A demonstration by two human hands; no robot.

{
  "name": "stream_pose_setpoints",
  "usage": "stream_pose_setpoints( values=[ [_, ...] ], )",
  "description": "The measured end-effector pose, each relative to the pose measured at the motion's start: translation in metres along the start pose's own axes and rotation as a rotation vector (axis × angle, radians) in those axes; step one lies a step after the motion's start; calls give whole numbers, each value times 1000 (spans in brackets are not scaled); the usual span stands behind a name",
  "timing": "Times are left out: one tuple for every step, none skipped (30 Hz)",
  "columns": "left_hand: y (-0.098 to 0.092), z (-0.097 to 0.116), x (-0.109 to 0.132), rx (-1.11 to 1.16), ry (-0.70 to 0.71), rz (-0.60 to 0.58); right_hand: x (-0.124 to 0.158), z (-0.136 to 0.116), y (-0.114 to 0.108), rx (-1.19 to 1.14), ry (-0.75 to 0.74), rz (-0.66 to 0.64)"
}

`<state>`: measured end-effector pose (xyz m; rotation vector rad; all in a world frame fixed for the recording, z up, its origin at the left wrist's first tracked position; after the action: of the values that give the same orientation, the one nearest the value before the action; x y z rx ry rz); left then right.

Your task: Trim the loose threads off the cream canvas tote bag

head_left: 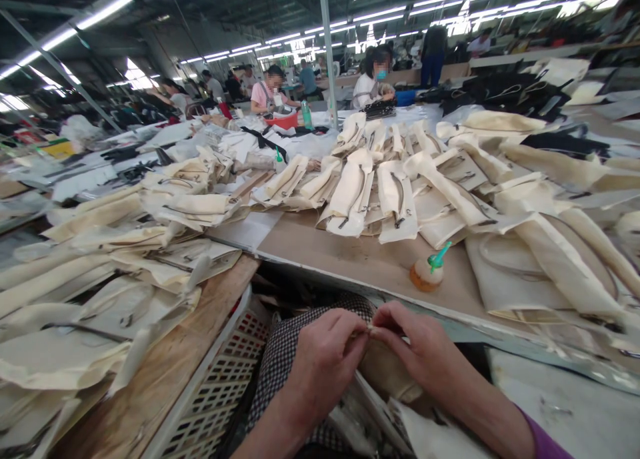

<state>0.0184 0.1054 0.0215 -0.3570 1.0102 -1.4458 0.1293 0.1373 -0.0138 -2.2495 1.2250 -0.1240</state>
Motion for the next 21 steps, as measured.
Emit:
stream_pose_setpoints(
  values=[
    [0,-1,0,2,5,5,2,0,2,17,-12,-23],
    [-1,-2,1,6,8,11,3,-1,4,38,-32,-40],
    [-1,-2,1,13,14,19,5,-3,5,60,-57,-52],
    [-1,-2,1,20,23,27,7,-5,7,83,-84,-59],
    [-2,-1,2,28,34,35,8,-7,8,100,-112,-61],
    [-2,-1,2,34,44,44,8,-10,9,111,-137,-59],
    [-3,0,2,38,51,51,9,-12,10,115,-156,-59],
    [-3,1,2,41,55,57,9,-13,11,115,-168,-62],
    [-4,1,3,45,58,63,8,-15,12,115,-176,-66],
    [-4,2,3,50,61,67,8,-16,14,117,-183,-71],
    [-4,3,3,59,67,68,7,-17,15,124,-187,-77],
    [-4,5,4,69,74,68,6,-18,16,136,-194,-86],
    [-4,6,4,80,80,68,6,-18,18,154,-199,-95],
    [-4,7,4,92,84,68,5,-19,19,176,-205,-103],
    [-5,7,4,104,86,68,5,-19,21,202,-212,-114],
    [-5,8,4,115,84,70,5,-19,22,228,-220,-124],
    [-5,9,4,125,82,70,6,-19,24,249,-226,-133],
    [-5,10,4,133,78,66,7,-19,25,264,-227,-135],
    [-5,11,4,142,74,55,7,-19,24,269,-222,-130],
    [-4,12,4,149,66,37,8,-19,22,266,-214,-116],
    [-4,13,4,156,58,14,8,-19,19,255,-201,-94]
  ],
)
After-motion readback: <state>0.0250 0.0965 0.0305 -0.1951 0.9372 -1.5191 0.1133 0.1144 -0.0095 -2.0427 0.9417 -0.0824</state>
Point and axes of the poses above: each hand's wrist, its own x-axis away from the middle knuckle, its own y-axis out of the palm, z = x × y, the point moved 10 cm from there along -x, towards the middle knuckle, and after that the axes turned 5 degrees about -x, right-handed, at the moved point
